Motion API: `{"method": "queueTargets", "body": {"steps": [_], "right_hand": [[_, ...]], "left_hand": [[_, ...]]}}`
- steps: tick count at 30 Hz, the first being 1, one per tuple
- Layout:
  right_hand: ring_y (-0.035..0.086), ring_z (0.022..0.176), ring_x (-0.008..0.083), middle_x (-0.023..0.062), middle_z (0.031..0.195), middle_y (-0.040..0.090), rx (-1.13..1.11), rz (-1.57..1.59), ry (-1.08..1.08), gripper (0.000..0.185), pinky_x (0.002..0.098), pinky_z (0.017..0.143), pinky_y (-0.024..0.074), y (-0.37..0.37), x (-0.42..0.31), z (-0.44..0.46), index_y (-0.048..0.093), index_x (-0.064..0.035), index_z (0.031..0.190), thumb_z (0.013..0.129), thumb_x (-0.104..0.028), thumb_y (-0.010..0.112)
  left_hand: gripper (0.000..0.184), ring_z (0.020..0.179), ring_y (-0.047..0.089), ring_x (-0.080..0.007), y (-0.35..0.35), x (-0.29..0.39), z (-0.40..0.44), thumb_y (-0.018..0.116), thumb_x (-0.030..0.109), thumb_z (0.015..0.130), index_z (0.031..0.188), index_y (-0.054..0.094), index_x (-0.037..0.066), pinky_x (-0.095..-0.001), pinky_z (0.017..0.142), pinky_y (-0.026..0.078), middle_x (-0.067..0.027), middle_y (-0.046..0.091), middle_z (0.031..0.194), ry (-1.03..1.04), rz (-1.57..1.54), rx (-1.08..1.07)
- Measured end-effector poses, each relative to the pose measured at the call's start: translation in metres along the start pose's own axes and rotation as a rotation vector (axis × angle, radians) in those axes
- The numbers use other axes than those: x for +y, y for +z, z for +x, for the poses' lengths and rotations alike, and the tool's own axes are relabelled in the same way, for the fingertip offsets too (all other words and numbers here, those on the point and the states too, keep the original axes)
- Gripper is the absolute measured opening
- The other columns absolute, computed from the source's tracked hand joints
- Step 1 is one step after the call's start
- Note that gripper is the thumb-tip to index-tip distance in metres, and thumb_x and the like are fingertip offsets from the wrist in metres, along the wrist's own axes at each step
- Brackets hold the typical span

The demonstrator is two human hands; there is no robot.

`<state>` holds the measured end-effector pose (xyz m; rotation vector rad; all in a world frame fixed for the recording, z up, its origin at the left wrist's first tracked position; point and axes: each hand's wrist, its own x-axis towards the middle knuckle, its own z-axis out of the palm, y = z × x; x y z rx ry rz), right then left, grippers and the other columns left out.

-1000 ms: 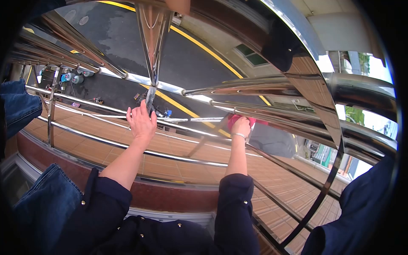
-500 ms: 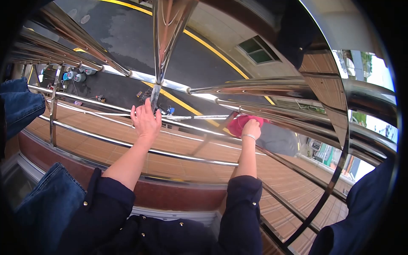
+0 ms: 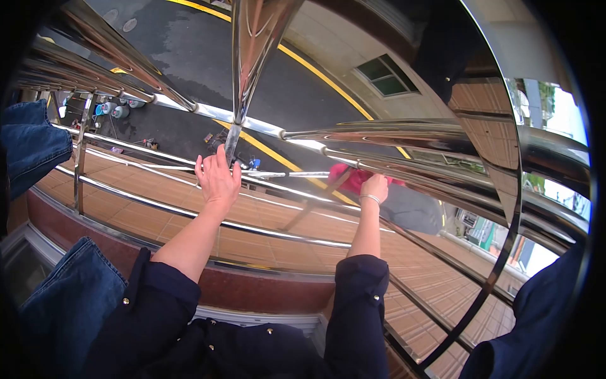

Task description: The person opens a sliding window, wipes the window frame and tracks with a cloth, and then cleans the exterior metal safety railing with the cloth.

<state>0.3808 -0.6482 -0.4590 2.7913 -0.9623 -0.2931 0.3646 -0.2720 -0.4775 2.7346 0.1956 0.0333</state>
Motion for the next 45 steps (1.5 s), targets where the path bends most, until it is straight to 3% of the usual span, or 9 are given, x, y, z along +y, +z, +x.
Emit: {"method": "queueTargets", "body": {"steps": [12,16,24,27,32,35,39,42,45], "right_hand": [[0.062,0.089,0.0372,0.0208,0.092,0.065,-0.180,-0.032,0.207,0.027,0.0429,0.079,0.0505,-0.028,0.012,-0.028,0.062,0.0016,0.089,0.072,-0.019,0.064],[0.060,0.090,0.0402,0.0263,0.094,0.062,-0.059,0.167,0.143,0.036,0.0455,0.084,0.0473,0.004,0.054,-0.028,0.061,0.0053,0.090,0.070,-0.025,0.064],[0.061,0.089,0.0385,0.0261,0.101,0.059,-0.184,-0.047,0.101,0.028,0.0439,0.079,0.0503,0.002,0.039,-0.001,0.063,0.0026,0.091,0.075,-0.020,0.060],[0.062,0.088,0.0369,0.0238,0.099,0.060,-0.057,-0.078,-0.037,0.027,0.0449,0.077,0.0505,0.009,0.046,-0.019,0.063,0.0022,0.091,0.077,-0.020,0.059],[0.055,0.087,0.0443,0.0243,0.090,0.059,0.134,0.648,-0.143,0.030,0.0469,0.079,0.0436,0.026,0.028,-0.042,0.056,0.0049,0.092,0.073,-0.016,0.067],[0.056,0.085,0.0435,0.0257,0.087,0.058,0.207,0.499,-0.160,0.031,0.0471,0.078,0.0436,0.045,0.009,-0.029,0.056,0.0061,0.089,0.072,-0.017,0.068],[0.056,0.087,0.0415,0.0267,0.092,0.059,0.097,0.484,0.111,0.024,0.0456,0.079,0.0443,0.025,-0.024,-0.025,0.057,0.0044,0.083,0.069,-0.013,0.067],[0.060,0.088,0.0351,0.0218,0.093,0.062,0.014,0.498,0.063,0.023,0.0406,0.081,0.0455,0.004,-0.015,-0.043,0.060,0.0033,0.089,0.070,-0.008,0.064],[0.061,0.089,0.0261,0.0159,0.094,0.063,-0.011,1.063,-0.295,0.029,0.0343,0.083,0.0449,-0.003,-0.023,-0.072,0.060,0.0027,0.099,0.070,0.000,0.060]], "left_hand": [[0.057,0.103,0.047,-0.0227,0.002,-0.004,0.000,0.058,0.028,0.078,0.125,0.039,0.003,-0.0438,0.105,0.019,-0.0087,0.054,0.096,-0.004,-0.046,-0.014],[0.057,0.103,0.047,-0.0227,0.002,-0.004,0.000,0.058,0.028,0.078,0.126,0.038,0.003,-0.0439,0.105,0.019,-0.0086,0.054,0.096,-0.009,-0.034,-0.016],[0.057,0.101,0.047,-0.0231,0.002,0.000,0.000,0.057,0.028,0.079,0.126,0.037,0.003,-0.0437,0.105,0.020,-0.0084,0.053,0.094,-0.003,0.033,-0.010],[0.056,0.101,0.047,-0.0229,0.003,-0.002,0.000,0.056,0.028,0.079,0.126,0.038,0.003,-0.0437,0.105,0.020,-0.0085,0.053,0.094,0.000,-0.012,-0.003],[0.055,0.102,0.046,-0.0232,0.003,-0.002,0.000,0.056,0.029,0.080,0.125,0.039,0.002,-0.0439,0.106,0.019,-0.0087,0.054,0.096,-0.008,-0.014,-0.020],[0.055,0.103,0.046,-0.0229,0.001,-0.003,0.000,0.055,0.029,0.081,0.127,0.038,0.003,-0.0441,0.106,0.019,-0.0087,0.054,0.097,-0.018,-0.014,-0.046],[0.056,0.103,0.046,-0.0228,0.001,0.000,0.000,0.055,0.028,0.081,0.127,0.037,0.003,-0.0444,0.106,0.019,-0.0088,0.053,0.097,-0.019,-0.006,-0.043],[0.056,0.102,0.046,-0.0232,0.001,0.000,0.002,0.055,0.027,0.080,0.127,0.037,0.002,-0.0444,0.105,0.019,-0.0089,0.053,0.096,-0.011,-0.022,-0.027],[0.056,0.102,0.046,-0.0232,0.001,0.001,0.000,0.055,0.027,0.080,0.127,0.037,0.002,-0.0444,0.106,0.018,-0.0091,0.053,0.096,-0.008,-0.020,-0.026]]}}
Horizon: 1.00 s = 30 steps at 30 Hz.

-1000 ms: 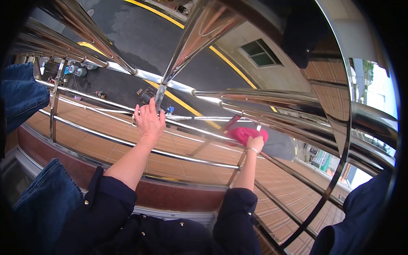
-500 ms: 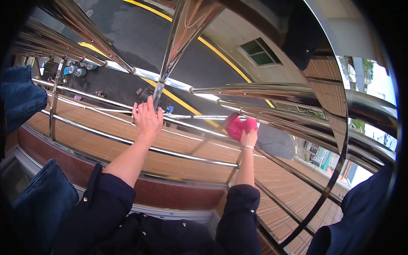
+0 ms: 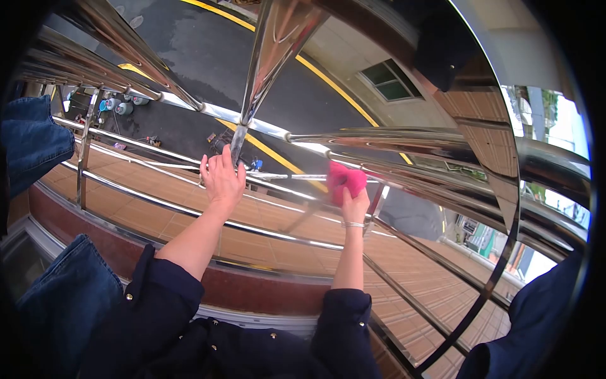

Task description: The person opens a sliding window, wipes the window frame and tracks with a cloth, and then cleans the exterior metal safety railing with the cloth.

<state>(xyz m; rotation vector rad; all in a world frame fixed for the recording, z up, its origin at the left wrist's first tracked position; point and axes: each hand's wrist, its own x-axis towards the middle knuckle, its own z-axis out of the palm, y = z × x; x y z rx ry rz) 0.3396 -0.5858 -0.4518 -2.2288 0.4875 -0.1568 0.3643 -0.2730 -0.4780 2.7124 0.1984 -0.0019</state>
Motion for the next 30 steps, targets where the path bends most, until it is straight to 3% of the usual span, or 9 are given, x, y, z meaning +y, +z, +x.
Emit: {"method": "queueTargets", "body": {"steps": [1,5,8,11,14,15,16,27,30], "right_hand": [[0.058,0.093,0.0195,0.0111,0.098,0.061,0.014,0.032,-0.029,0.032,0.0307,0.085,0.0431,0.006,-0.010,-0.002,0.057,0.0020,0.105,0.073,0.003,0.056],[0.057,0.097,0.0245,0.0123,0.106,0.058,-0.013,0.199,0.092,0.028,0.0327,0.086,0.0432,0.016,-0.019,0.037,0.055,0.0004,0.106,0.078,0.000,0.052],[0.057,0.089,0.0242,0.0123,0.095,0.062,-0.208,-0.038,-0.143,0.025,0.0328,0.082,0.0437,0.033,-0.021,0.076,0.056,-0.0004,0.101,0.076,0.000,0.052],[0.056,0.091,0.0330,0.0157,0.097,0.061,-0.792,-0.443,-0.529,0.024,0.0390,0.082,0.0439,0.022,-0.006,0.121,0.056,-0.0046,0.101,0.078,-0.006,0.052],[0.055,0.092,0.0360,0.0160,0.098,0.060,-0.949,-0.621,-0.330,0.021,0.0432,0.081,0.0437,0.017,-0.020,0.130,0.057,-0.0074,0.097,0.077,-0.012,0.054],[0.055,0.091,0.0360,0.0163,0.097,0.060,-0.973,-0.648,-0.489,0.019,0.0428,0.079,0.0443,0.012,-0.035,0.130,0.058,-0.0071,0.093,0.076,-0.013,0.054],[0.055,0.091,0.0360,0.0162,0.097,0.059,-1.072,-0.754,-0.400,0.020,0.0426,0.077,0.0449,0.012,-0.039,0.136,0.058,-0.0080,0.093,0.074,-0.013,0.055],[0.053,0.095,0.0383,0.0175,0.098,0.060,-0.842,-0.559,-0.809,0.018,0.0465,0.083,0.0427,0.021,0.008,0.132,0.062,-0.0064,0.085,0.071,-0.015,0.056],[0.057,0.084,0.0365,0.0165,0.087,0.062,-0.801,-0.642,-0.621,0.012,0.0440,0.074,0.0461,0.027,0.004,0.128,0.060,-0.0062,0.079,0.071,-0.015,0.057]], "left_hand": [[0.056,0.102,0.046,-0.0231,0.000,0.001,0.000,0.055,0.028,0.080,0.127,0.037,0.002,-0.0443,0.106,0.018,-0.0092,0.053,0.096,0.002,0.004,0.001],[0.056,0.104,0.045,-0.0228,0.000,0.002,0.001,0.055,0.028,0.081,0.127,0.037,0.002,-0.0440,0.106,0.017,-0.0092,0.054,0.097,-0.011,0.017,-0.028],[0.056,0.105,0.045,-0.0226,-0.001,0.001,0.000,0.054,0.028,0.081,0.127,0.037,0.002,-0.0440,0.106,0.017,-0.0089,0.054,0.097,-0.021,0.007,-0.025],[0.056,0.105,0.046,-0.0226,0.000,0.002,0.002,0.054,0.029,0.081,0.127,0.037,0.002,-0.0440,0.106,0.017,-0.0086,0.054,0.098,-0.006,0.012,-0.006],[0.056,0.105,0.046,-0.0227,0.000,0.001,0.000,0.054,0.029,0.081,0.127,0.037,0.003,-0.0440,0.106,0.018,-0.0087,0.054,0.098,-0.009,0.009,-0.020],[0.056,0.105,0.046,-0.0227,-0.001,0.002,0.000,0.055,0.029,0.081,0.127,0.037,0.003,-0.0440,0.106,0.018,-0.0088,0.054,0.098,-0.011,0.013,-0.027],[0.056,0.104,0.046,-0.0226,-0.004,0.002,0.002,0.055,0.029,0.081,0.127,0.037,0.003,-0.0440,0.106,0.018,-0.0089,0.054,0.098,-0.014,0.023,-0.028],[0.054,0.098,0.049,-0.0207,-0.005,-0.005,0.000,0.055,0.031,0.081,0.125,0.042,0.003,-0.0426,0.104,0.023,-0.0079,0.054,0.092,-0.002,0.028,0.043],[0.054,0.099,0.049,-0.0201,-0.010,-0.004,0.000,0.054,0.032,0.081,0.125,0.042,0.003,-0.0420,0.104,0.022,-0.0081,0.054,0.094,0.003,0.027,0.034]]}}
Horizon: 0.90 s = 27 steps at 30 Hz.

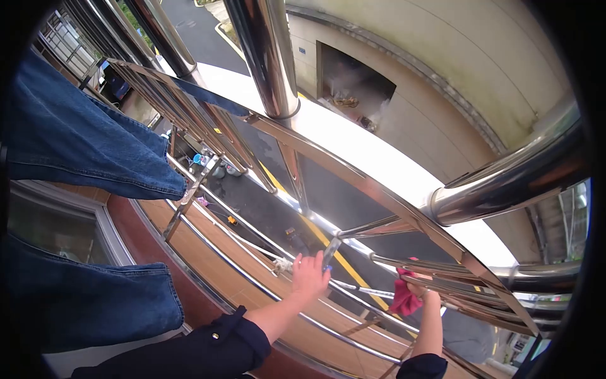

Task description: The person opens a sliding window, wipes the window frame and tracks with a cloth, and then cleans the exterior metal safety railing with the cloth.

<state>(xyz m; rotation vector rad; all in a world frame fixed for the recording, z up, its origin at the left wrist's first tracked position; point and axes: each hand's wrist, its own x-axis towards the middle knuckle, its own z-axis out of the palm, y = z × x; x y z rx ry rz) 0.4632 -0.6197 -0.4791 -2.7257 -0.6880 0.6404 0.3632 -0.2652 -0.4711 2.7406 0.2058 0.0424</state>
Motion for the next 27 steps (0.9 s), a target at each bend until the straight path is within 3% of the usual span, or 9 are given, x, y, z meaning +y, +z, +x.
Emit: {"method": "queueTargets", "body": {"steps": [4,6,9,13,17,27], "right_hand": [[0.058,0.085,0.0363,0.0165,0.087,0.063,0.058,-0.016,0.096,0.013,0.0442,0.074,0.0464,0.004,-0.002,-0.001,0.061,-0.0068,0.083,0.072,-0.014,0.057],[0.058,0.090,0.0370,0.0172,0.092,0.063,0.028,0.027,0.274,0.020,0.0442,0.079,0.0464,-0.016,-0.035,0.000,0.062,-0.0080,0.092,0.073,-0.012,0.056],[0.057,0.088,0.0381,0.0175,0.089,0.063,0.335,0.141,0.170,0.022,0.0441,0.077,0.0460,-0.003,-0.043,-0.003,0.063,-0.0049,0.088,0.067,-0.007,0.057],[0.059,0.085,0.0376,0.0177,0.085,0.063,0.471,0.338,0.142,0.016,0.0437,0.077,0.0468,-0.010,-0.060,-0.007,0.064,-0.0055,0.082,0.068,-0.008,0.056],[0.061,0.078,0.0368,0.0174,0.078,0.064,0.136,0.053,0.115,0.017,0.0441,0.072,0.0483,-0.006,-0.029,0.000,0.066,-0.0091,0.080,0.069,-0.013,0.054],[0.061,0.074,0.0370,0.0174,0.076,0.063,0.297,0.107,0.264,0.017,0.0445,0.070,0.0475,-0.013,-0.061,-0.004,0.067,-0.0085,0.076,0.068,-0.009,0.052]], "left_hand": [[0.056,0.101,0.050,-0.0228,0.004,0.000,-0.001,0.053,0.034,0.083,0.127,0.039,0.003,-0.0452,0.102,0.024,-0.0109,0.056,0.097,0.012,-0.019,-0.014],[0.056,0.101,0.050,-0.0230,0.002,0.000,-0.001,0.054,0.034,0.083,0.127,0.039,0.002,-0.0455,0.102,0.024,-0.0108,0.056,0.097,0.017,-0.019,-0.027],[0.055,0.101,0.048,-0.0201,-0.001,0.001,-0.001,0.054,0.032,0.082,0.126,0.041,0.002,-0.0415,0.104,0.022,-0.0076,0.055,0.094,0.018,0.031,-0.021],[0.055,0.100,0.049,-0.0202,-0.001,0.003,0.000,0.053,0.031,0.082,0.126,0.041,0.002,-0.0414,0.104,0.022,-0.0070,0.055,0.093,-0.003,0.017,-0.012],[0.054,0.099,0.049,-0.0201,-0.002,0.004,0.000,0.054,0.031,0.082,0.126,0.042,0.002,-0.0417,0.104,0.023,-0.0069,0.055,0.092,-0.004,0.011,-0.016],[0.053,0.099,0.050,-0.0196,-0.001,0.004,0.000,0.054,0.032,0.081,0.125,0.043,0.003,-0.0415,0.104,0.023,-0.0065,0.055,0.092,0.001,0.008,0.008]]}}
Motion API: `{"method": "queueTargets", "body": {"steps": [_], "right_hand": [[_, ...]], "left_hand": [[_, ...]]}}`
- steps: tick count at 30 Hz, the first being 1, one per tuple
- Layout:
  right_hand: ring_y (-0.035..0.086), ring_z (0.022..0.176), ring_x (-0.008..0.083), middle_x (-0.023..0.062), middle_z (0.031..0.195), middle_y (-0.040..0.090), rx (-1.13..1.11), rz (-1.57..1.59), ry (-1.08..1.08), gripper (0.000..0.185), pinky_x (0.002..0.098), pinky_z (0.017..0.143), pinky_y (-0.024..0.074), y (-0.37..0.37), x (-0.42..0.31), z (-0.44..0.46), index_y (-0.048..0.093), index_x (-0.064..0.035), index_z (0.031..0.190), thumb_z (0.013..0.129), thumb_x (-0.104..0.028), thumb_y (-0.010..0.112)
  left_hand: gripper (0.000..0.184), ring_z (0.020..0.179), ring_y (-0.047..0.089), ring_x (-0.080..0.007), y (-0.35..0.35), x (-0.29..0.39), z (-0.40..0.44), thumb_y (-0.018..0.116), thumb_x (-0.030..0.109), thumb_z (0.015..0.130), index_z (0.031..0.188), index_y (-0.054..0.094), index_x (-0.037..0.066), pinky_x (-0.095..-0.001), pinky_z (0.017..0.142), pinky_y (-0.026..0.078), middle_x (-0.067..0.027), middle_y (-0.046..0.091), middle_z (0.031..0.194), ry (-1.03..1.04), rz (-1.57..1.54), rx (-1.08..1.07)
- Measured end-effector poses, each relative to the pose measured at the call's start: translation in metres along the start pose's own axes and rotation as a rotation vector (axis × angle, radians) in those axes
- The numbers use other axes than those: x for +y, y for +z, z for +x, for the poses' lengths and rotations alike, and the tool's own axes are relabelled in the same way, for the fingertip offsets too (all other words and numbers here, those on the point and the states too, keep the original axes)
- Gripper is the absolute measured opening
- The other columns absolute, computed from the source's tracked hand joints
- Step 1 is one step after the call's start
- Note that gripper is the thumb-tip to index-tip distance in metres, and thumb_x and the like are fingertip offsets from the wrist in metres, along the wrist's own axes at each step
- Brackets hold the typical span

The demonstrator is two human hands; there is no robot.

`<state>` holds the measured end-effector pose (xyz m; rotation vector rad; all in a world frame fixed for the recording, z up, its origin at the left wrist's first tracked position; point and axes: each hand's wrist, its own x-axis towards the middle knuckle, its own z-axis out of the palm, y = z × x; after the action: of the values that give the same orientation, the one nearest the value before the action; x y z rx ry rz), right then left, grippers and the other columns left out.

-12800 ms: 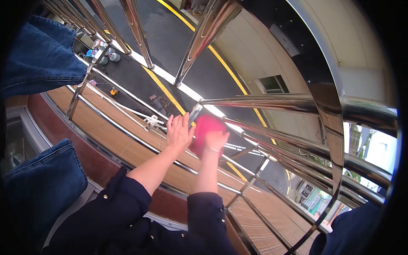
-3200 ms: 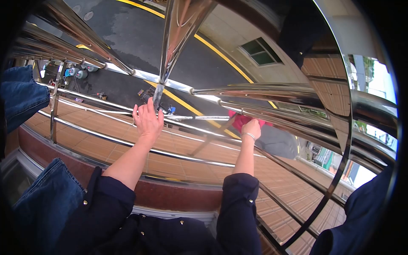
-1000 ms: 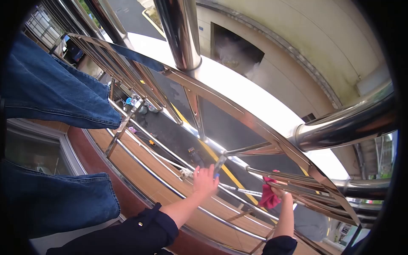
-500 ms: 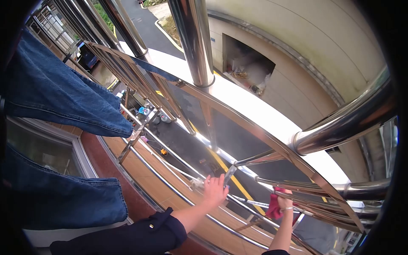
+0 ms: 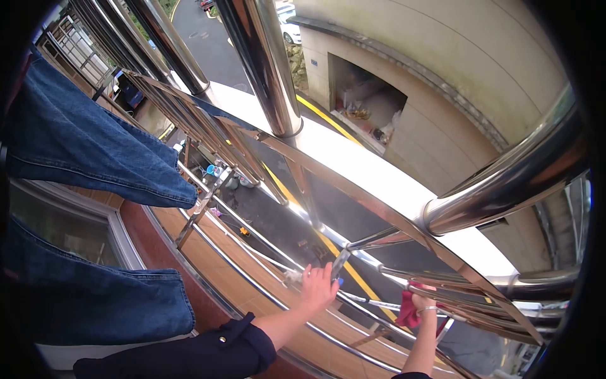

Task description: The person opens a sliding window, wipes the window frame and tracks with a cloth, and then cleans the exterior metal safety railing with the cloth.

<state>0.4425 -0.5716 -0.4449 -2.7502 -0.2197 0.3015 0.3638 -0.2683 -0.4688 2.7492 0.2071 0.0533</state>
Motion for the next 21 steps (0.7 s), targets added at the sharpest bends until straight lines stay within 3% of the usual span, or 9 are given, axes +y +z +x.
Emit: {"method": "queueTargets", "body": {"steps": [3,7,14,17,21], "right_hand": [[0.058,0.080,0.0386,0.0192,0.082,0.062,0.044,0.042,0.072,0.015,0.0448,0.074,0.0457,-0.003,-0.010,-0.003,0.063,-0.0053,0.080,0.069,-0.007,0.053],[0.052,0.096,0.0401,0.0213,0.098,0.059,-0.087,0.208,0.229,0.023,0.0438,0.086,0.0406,-0.008,-0.014,-0.003,0.056,0.0000,0.091,0.068,-0.001,0.055],[0.049,0.099,0.0387,0.0196,0.104,0.055,0.008,0.396,0.318,0.030,0.0407,0.090,0.0383,0.002,-0.015,-0.011,0.056,-0.0005,0.095,0.066,0.003,0.051],[0.060,0.084,0.0350,0.0194,0.084,0.064,0.185,0.191,0.145,0.017,0.0426,0.078,0.0449,0.015,-0.007,-0.010,0.066,-0.0017,0.084,0.071,-0.005,0.054],[0.057,0.087,0.0384,0.0203,0.086,0.063,0.175,0.217,0.126,0.018,0.0436,0.081,0.0434,0.011,-0.017,-0.007,0.065,-0.0027,0.082,0.070,-0.004,0.052]], "left_hand": [[0.053,0.099,0.050,-0.0194,-0.002,0.000,0.000,0.053,0.032,0.082,0.125,0.043,0.003,-0.0414,0.104,0.022,-0.0064,0.055,0.092,0.001,0.012,-0.009],[0.053,0.099,0.050,-0.0191,-0.001,-0.001,0.000,0.053,0.032,0.082,0.126,0.042,0.003,-0.0412,0.104,0.022,-0.0063,0.055,0.092,-0.005,0.006,-0.007],[0.054,0.100,0.049,-0.0190,0.001,-0.003,-0.001,0.052,0.032,0.083,0.127,0.042,0.004,-0.0409,0.104,0.021,-0.0062,0.055,0.092,-0.006,-0.004,-0.029],[0.053,0.100,0.049,-0.0195,-0.001,-0.004,0.000,0.051,0.032,0.083,0.127,0.041,0.003,-0.0405,0.104,0.021,-0.0068,0.055,0.093,-0.010,0.010,-0.046],[0.054,0.101,0.049,-0.0203,-0.001,-0.006,-0.002,0.052,0.033,0.084,0.127,0.040,0.004,-0.0411,0.104,0.022,-0.0070,0.055,0.094,-0.009,0.010,-0.038]]}}
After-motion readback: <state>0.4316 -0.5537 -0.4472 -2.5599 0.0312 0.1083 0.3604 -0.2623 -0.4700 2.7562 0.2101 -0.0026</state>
